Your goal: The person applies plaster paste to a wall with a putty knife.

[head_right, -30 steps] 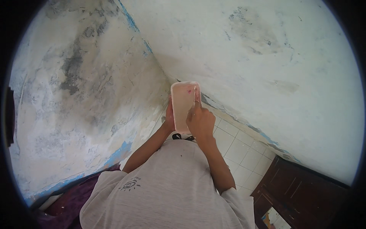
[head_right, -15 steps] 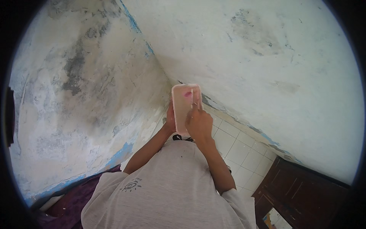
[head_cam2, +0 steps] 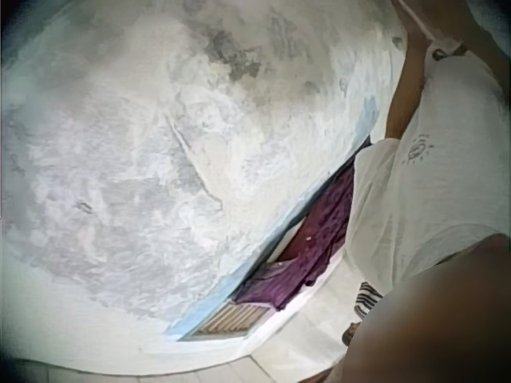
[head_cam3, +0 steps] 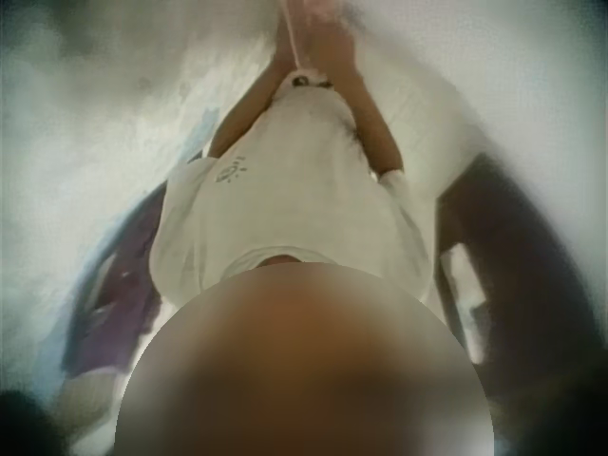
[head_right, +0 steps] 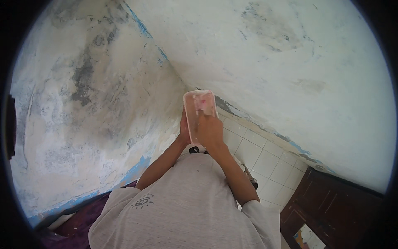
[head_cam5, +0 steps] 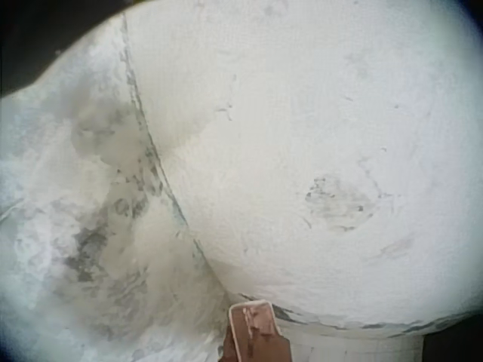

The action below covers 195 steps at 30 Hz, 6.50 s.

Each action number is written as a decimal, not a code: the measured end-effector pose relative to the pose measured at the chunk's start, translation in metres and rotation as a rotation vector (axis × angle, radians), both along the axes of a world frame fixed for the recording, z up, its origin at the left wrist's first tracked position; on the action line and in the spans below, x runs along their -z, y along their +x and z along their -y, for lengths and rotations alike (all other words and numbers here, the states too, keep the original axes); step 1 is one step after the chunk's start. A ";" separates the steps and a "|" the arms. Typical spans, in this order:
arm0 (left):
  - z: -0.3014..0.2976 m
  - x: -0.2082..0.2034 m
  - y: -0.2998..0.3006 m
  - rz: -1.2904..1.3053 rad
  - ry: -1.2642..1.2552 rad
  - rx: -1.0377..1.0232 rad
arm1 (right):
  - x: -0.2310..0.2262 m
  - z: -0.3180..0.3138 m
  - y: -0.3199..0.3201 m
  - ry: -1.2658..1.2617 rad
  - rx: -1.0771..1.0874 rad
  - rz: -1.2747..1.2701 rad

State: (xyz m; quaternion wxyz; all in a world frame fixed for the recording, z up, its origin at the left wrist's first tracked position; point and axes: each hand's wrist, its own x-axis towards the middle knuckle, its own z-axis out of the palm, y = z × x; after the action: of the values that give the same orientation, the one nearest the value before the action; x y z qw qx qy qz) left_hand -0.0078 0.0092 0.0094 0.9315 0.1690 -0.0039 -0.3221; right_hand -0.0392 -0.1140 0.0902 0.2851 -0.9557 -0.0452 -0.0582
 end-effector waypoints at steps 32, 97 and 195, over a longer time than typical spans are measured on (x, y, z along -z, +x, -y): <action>-0.047 0.006 -0.028 -0.013 0.039 0.061 | -0.027 -0.033 -0.029 0.058 0.014 -0.130; -0.191 0.013 -0.125 -0.088 0.024 -0.060 | -0.030 -0.201 -0.097 -0.002 -0.112 -0.183; -0.190 0.006 -0.119 -0.030 0.071 -0.189 | -0.023 -0.163 -0.081 0.082 -0.044 -0.135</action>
State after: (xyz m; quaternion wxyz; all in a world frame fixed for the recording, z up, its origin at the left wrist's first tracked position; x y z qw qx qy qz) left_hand -0.1270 0.1994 0.0035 0.9511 0.1966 0.0377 -0.2352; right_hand -0.1204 0.0493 0.1130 0.3278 -0.9436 -0.0446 0.0108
